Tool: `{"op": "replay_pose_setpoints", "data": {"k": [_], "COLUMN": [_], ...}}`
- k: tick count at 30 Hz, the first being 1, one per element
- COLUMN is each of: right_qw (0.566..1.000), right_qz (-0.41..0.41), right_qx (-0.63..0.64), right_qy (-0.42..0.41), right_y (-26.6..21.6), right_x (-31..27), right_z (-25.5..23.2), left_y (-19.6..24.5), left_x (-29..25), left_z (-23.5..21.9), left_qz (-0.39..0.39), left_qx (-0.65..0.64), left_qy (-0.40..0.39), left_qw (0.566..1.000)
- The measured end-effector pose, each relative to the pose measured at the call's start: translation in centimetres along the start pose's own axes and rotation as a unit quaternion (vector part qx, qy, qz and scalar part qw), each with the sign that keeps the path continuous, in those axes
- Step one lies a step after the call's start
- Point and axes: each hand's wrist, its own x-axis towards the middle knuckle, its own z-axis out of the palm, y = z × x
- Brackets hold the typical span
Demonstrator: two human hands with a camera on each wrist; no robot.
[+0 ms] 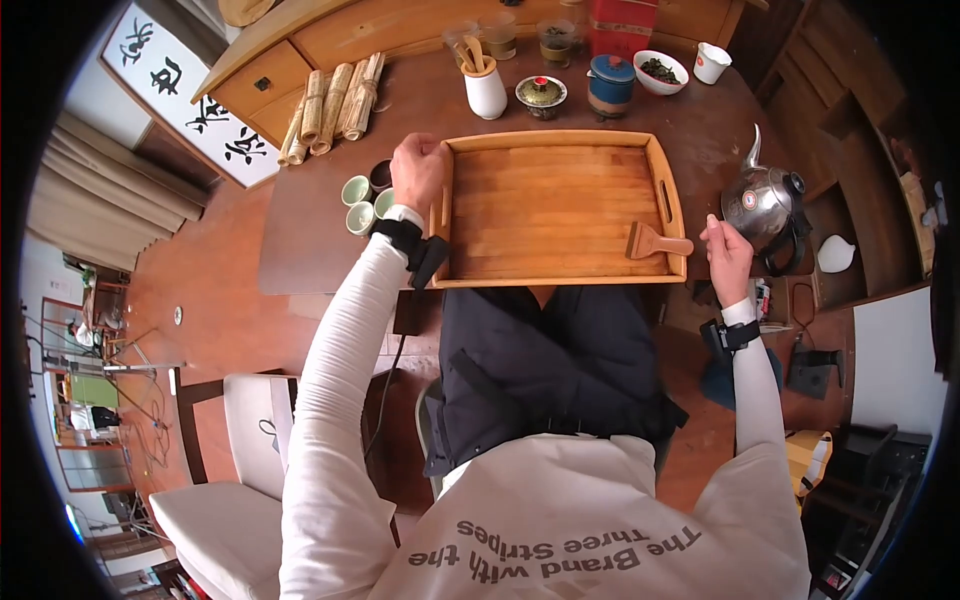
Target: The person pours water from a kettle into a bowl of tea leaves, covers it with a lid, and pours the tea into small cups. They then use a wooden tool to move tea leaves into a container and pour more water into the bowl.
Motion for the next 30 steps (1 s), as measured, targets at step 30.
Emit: {"op": "replay_pose_setpoints", "data": {"k": [30], "right_qw": [0.992], "right_qz": [-0.051], "right_qx": [0.017], "right_qy": [0.114], "right_y": [2.1], "right_x": [-0.4], "right_z": [3.2], "left_y": [8.3], "left_x": [9.3], "left_z": [6.1], "left_qz": [0.062], "left_qx": [-0.061], "left_qy": [0.066], "left_qw": [0.994]}}
